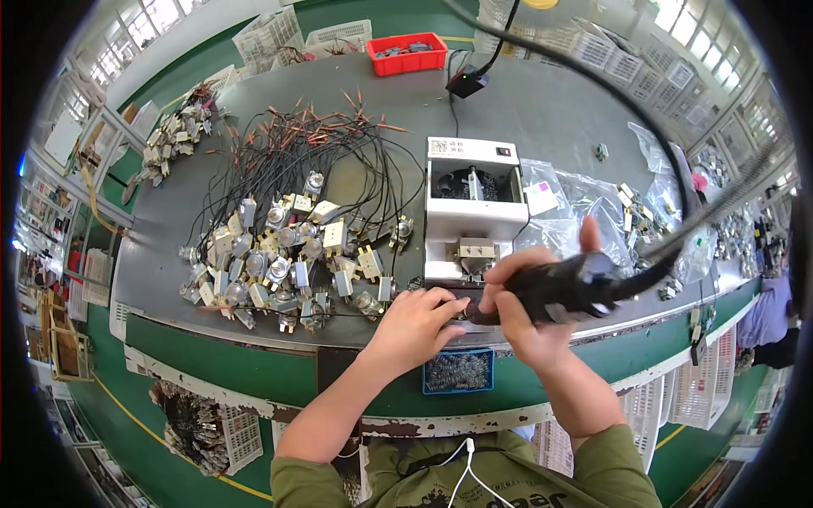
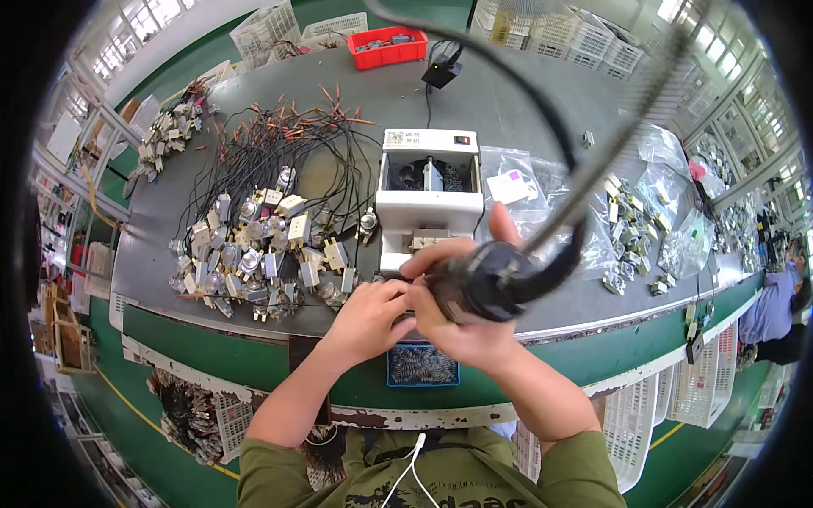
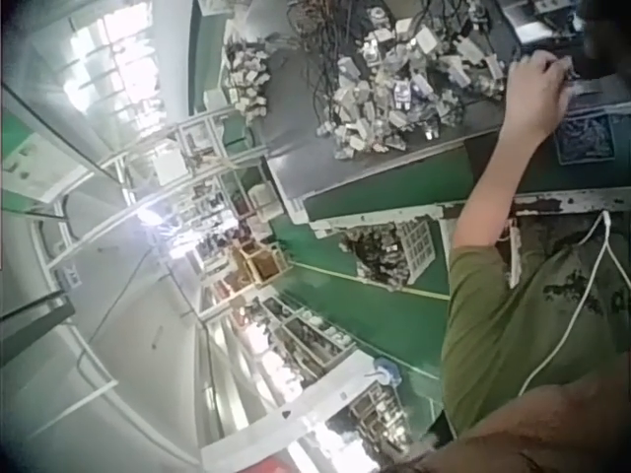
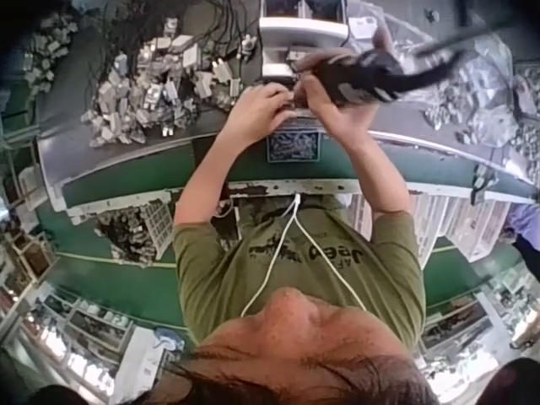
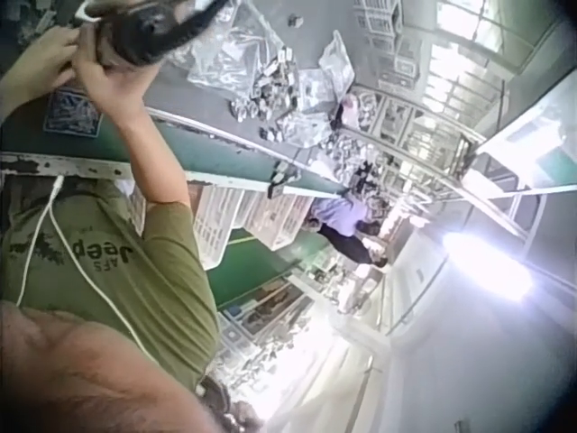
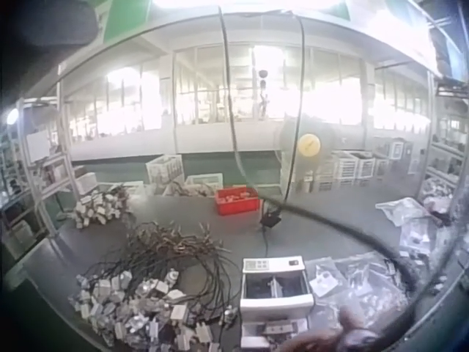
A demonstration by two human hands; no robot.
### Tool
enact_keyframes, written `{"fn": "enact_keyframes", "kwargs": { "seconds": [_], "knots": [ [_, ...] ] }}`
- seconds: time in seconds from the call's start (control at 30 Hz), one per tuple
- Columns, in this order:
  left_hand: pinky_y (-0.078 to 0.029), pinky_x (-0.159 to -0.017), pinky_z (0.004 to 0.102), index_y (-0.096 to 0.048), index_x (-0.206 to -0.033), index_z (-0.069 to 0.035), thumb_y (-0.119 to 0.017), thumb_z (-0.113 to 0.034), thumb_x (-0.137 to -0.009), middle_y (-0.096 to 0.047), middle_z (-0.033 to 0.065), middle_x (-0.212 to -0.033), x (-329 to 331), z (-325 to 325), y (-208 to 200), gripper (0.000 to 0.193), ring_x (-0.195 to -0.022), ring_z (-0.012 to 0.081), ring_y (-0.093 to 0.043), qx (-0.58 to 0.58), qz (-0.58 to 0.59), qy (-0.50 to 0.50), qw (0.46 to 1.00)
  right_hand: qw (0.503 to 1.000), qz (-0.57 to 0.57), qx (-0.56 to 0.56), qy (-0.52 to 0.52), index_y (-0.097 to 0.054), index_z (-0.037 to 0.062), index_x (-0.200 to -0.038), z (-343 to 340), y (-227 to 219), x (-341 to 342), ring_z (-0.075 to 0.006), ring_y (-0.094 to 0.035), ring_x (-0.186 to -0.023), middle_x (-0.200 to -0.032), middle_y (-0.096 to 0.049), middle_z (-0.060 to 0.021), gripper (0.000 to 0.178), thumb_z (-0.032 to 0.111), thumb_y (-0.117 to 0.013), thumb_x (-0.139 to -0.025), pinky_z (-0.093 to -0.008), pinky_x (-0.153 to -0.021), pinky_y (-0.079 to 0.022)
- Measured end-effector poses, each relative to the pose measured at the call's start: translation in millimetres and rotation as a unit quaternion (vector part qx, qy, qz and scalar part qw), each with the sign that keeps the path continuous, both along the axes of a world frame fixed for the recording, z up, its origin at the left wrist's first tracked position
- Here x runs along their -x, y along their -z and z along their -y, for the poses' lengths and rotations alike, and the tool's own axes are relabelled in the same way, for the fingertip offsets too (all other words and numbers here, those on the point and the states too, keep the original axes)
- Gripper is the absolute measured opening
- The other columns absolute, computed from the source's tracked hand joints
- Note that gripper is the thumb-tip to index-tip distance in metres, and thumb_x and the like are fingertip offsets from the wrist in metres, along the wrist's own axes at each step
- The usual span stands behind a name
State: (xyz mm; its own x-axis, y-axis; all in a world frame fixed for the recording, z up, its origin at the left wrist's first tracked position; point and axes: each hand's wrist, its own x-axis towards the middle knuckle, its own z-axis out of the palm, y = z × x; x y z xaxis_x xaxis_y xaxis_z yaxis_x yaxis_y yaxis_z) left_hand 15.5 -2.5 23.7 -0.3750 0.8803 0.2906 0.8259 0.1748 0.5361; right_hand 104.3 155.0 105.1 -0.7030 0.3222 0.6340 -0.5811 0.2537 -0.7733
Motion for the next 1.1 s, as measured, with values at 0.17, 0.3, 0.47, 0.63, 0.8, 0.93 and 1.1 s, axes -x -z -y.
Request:
{"fn": "enact_keyframes", "kwargs": {
  "seconds": [0.17, 0.3, 0.47, 0.63, 0.8, 0.93, 1.1],
  "knots": [
    [-0.050, -0.083, 0.0410, -0.065, -0.112, -0.009, -0.072, -0.028, -0.087, -0.061, 0.0039, -0.107, 1, -5, 12, 0.032, -0.094, 0.0281, -0.063, 0.019, 0.026, -0.011, 0.999, 0.998, 0.023, 0.061, 0.016, 0.005, 0.0058, -0.157, 4, 20, 8, -0.0149, -0.065, -0.084, -0.100, -0.065, -0.0141, 0.103, -0.012, -0.064, -0.083, -0.0274, -0.076, -0.053],
    [-0.054, -0.081, 0.0408, -0.063, -0.110, -0.008, -0.071, -0.026, -0.087, -0.061, 0.0056, -0.108, 0, -4, 13, 0.030, -0.095, 0.0296, -0.063, 0.004, 0.044, -0.021, 0.999, 0.997, 0.025, 0.069, -0.007, 0.004, 0.0058, -0.157, 6, 23, 13, -0.0154, -0.065, -0.083, -0.099, -0.064, -0.0144, 0.103, -0.013, -0.064, -0.082, -0.0278, -0.075, -0.054],
    [-0.055, -0.080, 0.0402, -0.062, -0.109, -0.008, -0.071, -0.025, -0.087, -0.060, 0.0052, -0.109, 1, -5, 14, 0.029, -0.095, 0.0287, -0.063, 0.006, 0.043, -0.013, 0.999, 0.999, 0.003, 0.049, -0.011, 0.004, 0.0060, -0.157, 7, 23, 11, -0.0160, -0.065, -0.083, -0.099, -0.064, -0.0148, 0.104, -0.013, -0.064, -0.082, -0.0281, -0.075, -0.054],
    [-0.055, -0.080, 0.0394, -0.062, -0.109, -0.008, -0.071, -0.025, -0.087, -0.059, 0.0050, -0.110, 0, -5, 13, 0.029, -0.095, 0.0284, -0.064, 0.009, 0.033, -0.017, 0.999, 1.000, 0.013, -0.028, -0.003, 0.010, 0.0197, -0.157, 1, 24, 13, -0.0164, -0.062, -0.067, -0.097, -0.062, -0.0164, 0.107, -0.010, -0.062, -0.084, -0.0301, -0.063, -0.056],
    [-0.055, -0.078, 0.0400, -0.061, -0.109, -0.007, -0.072, -0.024, -0.086, -0.059, 0.0044, -0.112, 0, -5, 13, 0.030, -0.094, 0.0283, -0.064, 0.010, 0.024, -0.015, 1.000, 0.995, 0.049, -0.070, 0.048, 0.012, 0.0143, -0.156, 8, 20, 12, -0.0157, -0.063, -0.069, -0.100, -0.062, -0.0155, 0.104, -0.009, -0.062, -0.086, -0.0299, -0.069, -0.056],
    [-0.055, -0.076, 0.0408, -0.061, -0.109, -0.007, -0.072, -0.023, -0.087, -0.059, 0.0046, -0.112, 2, -8, 10, 0.030, -0.092, 0.0292, -0.065, 0.028, 0.029, -0.004, 0.999, 0.986, 0.067, -0.087, 0.128, 0.008, 0.0109, -0.153, 19, 22, 9, -0.0154, -0.063, -0.072, -0.102, -0.061, -0.0146, 0.099, -0.011, -0.061, -0.086, -0.0296, -0.071, -0.056],
    [-0.055, -0.073, 0.0427, -0.061, -0.106, -0.005, -0.071, -0.023, -0.088, -0.059, 0.0054, -0.109, 3, -9, 4, 0.028, -0.086, 0.0309, -0.066, 0.057, 0.064, 0.009, 0.996, 0.998, 0.028, -0.048, 0.026, -0.010, 0.0092, -0.151, 15, 26, 13, -0.0132, -0.063, -0.073, -0.100, -0.062, -0.0126, 0.091, -0.014, -0.065, -0.082, -0.0275, -0.068, -0.053]
  ]
}}
